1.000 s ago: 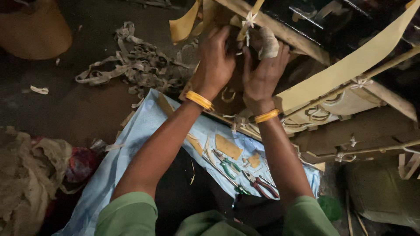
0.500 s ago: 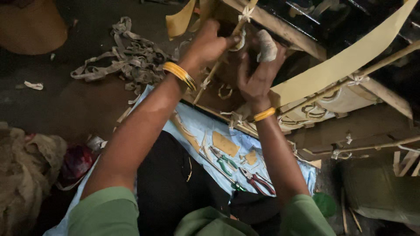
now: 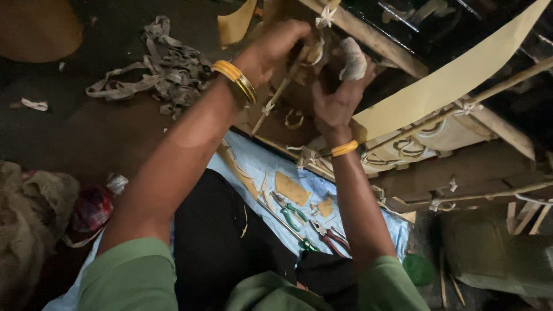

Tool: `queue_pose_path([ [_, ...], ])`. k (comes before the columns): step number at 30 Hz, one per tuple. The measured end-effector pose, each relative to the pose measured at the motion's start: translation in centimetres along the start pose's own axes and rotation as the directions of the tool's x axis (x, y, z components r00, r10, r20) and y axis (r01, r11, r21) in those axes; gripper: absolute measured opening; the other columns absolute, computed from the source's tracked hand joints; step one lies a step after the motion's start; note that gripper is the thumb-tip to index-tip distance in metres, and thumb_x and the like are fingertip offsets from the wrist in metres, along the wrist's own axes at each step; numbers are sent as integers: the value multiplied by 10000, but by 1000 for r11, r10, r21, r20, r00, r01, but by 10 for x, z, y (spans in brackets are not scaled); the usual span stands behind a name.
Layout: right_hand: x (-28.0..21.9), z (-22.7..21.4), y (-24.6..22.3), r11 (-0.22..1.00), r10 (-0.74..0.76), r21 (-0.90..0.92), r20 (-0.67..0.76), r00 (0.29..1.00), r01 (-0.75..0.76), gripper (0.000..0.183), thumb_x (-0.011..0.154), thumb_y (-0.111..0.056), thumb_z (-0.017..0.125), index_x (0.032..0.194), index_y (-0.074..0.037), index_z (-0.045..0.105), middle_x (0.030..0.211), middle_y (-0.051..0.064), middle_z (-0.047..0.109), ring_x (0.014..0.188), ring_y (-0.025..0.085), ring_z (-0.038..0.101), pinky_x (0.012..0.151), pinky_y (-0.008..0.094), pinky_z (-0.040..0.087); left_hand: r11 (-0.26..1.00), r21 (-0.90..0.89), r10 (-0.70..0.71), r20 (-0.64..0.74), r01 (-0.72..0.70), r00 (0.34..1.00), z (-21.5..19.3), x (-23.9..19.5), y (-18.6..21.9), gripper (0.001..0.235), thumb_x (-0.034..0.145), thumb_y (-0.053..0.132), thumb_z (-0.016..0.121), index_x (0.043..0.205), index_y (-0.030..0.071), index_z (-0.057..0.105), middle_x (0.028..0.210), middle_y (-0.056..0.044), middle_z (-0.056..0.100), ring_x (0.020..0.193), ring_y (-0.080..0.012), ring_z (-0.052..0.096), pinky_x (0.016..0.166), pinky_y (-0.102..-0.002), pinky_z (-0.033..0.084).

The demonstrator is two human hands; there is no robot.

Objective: The person sits on a tarp and repeatedly wraps and ties beige fabric strips around a wooden frame structure. They use their hands to position and secure the strips, occasionally adjusting the frame. Tools and scraps are visible nearby on the tarp.

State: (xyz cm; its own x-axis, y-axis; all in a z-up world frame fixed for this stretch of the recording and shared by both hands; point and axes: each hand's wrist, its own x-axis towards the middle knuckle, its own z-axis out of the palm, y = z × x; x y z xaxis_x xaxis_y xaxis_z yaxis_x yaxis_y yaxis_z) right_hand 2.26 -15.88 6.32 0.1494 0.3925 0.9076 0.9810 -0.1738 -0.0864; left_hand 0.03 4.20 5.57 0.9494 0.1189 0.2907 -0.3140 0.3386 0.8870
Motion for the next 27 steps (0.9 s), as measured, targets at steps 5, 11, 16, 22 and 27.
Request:
queue_pose_path([
  [5,10,-9,-5,981,-186,-40,106,977,191,494,965,-79,829,1377,-96,558,1416,94,610,1337,316,543,1164,452,406,991,6,129,-291,-133,948,-12,19,-29,322,998,303,532,1085,53,716,1010,-18,717,910,-114,644,845,-336,547],
  [11,38,-27,-3,918,-342,-93,306,888,385,442,953,-98,858,1336,-60,642,1357,122,632,1264,343,569,1100,489,420,948,-89,281,-218,-306,935,-14,22,-56,408,1053,318,442,1235,21,655,1225,-68,677,1082,-163,608,984,-365,499],
  [16,45,-35,-19,930,-323,-31,406,855,366,430,1005,-77,820,1376,-42,604,1403,131,616,1299,353,589,1102,475,474,927,-133,322,-193,-350,927,-22,24,-74,313,1078,289,441,1243,70,591,1253,-28,598,1134,-124,539,1038,-352,464],
  [22,74,-45,-29,671,-596,-64,546,589,738,471,902,-50,769,1350,-45,623,1348,147,636,1291,326,607,1065,465,519,890,264,414,-124,-372,902,-30,48,-74,336,1072,300,427,1191,35,597,1149,-52,621,1039,-148,551,964,-359,480],
  [27,99,-51,-36,395,-670,-64,662,335,917,460,853,-105,745,1304,-122,655,1243,94,713,1193,251,687,928,342,590,843,371,457,-110,-390,883,-31,37,-75,364,1067,308,416,1147,6,602,1062,-72,640,959,-167,561,902,-365,493],
])
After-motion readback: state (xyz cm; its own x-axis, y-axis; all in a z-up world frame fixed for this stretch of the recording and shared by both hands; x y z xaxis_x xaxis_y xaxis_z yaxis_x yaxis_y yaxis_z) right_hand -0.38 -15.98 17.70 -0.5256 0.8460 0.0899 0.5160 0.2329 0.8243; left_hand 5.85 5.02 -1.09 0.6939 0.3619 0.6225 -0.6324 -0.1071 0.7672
